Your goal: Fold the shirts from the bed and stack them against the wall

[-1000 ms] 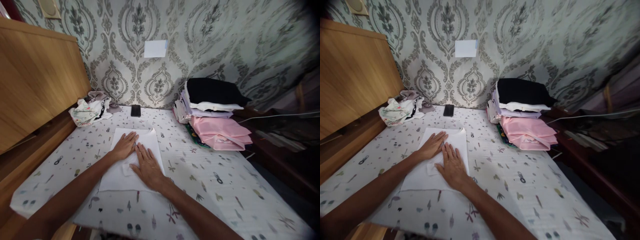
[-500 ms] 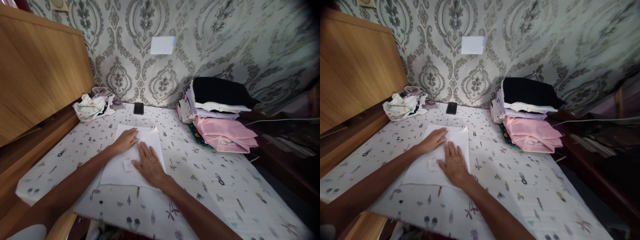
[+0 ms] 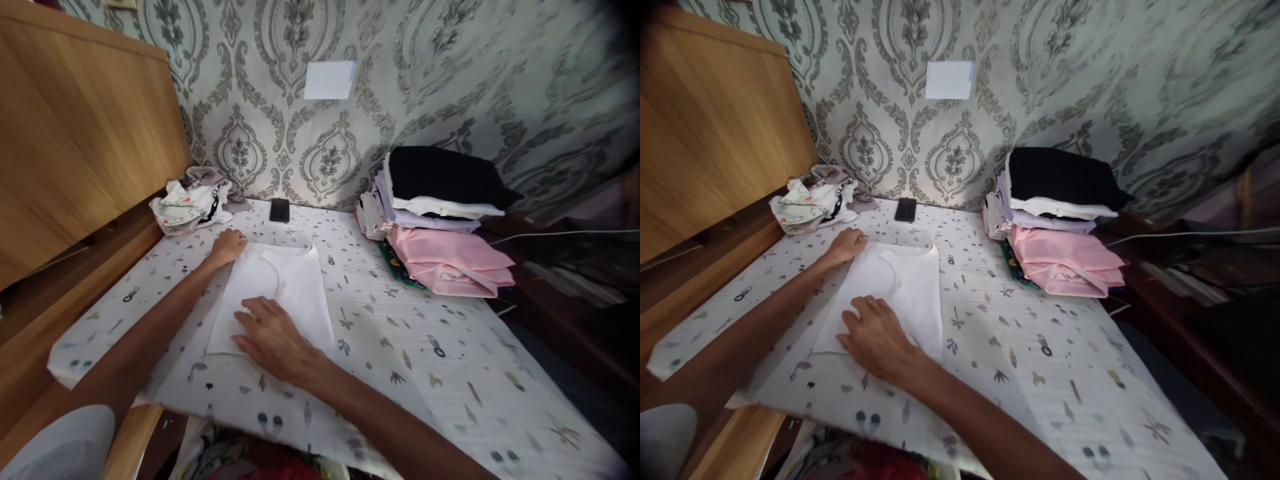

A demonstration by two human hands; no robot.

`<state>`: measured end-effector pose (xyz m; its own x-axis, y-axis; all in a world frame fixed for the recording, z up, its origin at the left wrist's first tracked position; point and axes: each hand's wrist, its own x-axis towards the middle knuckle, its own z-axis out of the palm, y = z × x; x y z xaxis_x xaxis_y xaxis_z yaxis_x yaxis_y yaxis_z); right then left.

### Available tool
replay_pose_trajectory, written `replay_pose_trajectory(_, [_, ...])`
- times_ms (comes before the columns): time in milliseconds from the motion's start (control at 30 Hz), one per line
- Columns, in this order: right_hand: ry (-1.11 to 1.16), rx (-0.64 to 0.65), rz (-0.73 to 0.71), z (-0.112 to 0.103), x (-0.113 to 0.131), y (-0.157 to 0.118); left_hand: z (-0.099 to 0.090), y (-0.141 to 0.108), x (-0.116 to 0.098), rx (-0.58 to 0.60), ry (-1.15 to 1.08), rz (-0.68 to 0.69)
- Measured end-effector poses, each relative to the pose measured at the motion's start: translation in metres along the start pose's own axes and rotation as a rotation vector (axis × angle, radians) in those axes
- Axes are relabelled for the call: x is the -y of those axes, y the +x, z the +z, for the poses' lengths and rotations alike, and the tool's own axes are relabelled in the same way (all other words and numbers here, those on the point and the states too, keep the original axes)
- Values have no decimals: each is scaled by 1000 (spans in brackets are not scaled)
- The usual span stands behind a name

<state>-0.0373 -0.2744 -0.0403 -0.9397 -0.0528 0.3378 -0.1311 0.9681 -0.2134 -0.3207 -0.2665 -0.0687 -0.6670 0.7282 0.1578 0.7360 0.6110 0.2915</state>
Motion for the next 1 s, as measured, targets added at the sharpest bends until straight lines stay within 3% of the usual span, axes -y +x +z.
replay_pose_trajectory(100, [23,-91,158,-7,-48,5,-1,-2,-10,14,-8,94])
replay_pose_trajectory(200, [37,-128,503,-17,-120,11,-3,-2,-23,94,-21,229])
replay_pose_trajectory(267, [30,-89,782,-23,-163,16,-6,0,-32,178,-24,306])
replay_pose_trajectory(300, [30,-79,852,-26,-180,19,-7,1,-36,211,-18,326])
replay_pose_trajectory(400, [60,-57,951,-27,-212,28,-11,8,-44,274,12,331])
replay_pose_trajectory(533, [112,-30,979,-25,-226,38,-14,16,-47,361,20,296])
replay_pose_trajectory(633, [125,-29,971,-26,-225,37,-16,12,-49,291,28,306])
replay_pose_trajectory(733, [94,-84,926,-28,-202,30,-20,0,-51,129,52,323])
replay_pose_trajectory(833, [43,-133,662,-24,-146,19,-22,-9,-52,148,15,251])
replay_pose_trajectory(900, [75,-18,457,-20,-97,12,-21,-11,-51,236,-35,224])
replay_pose_trajectory(1000, [13,220,262,-14,-37,8,-16,-8,-52,287,-76,205])
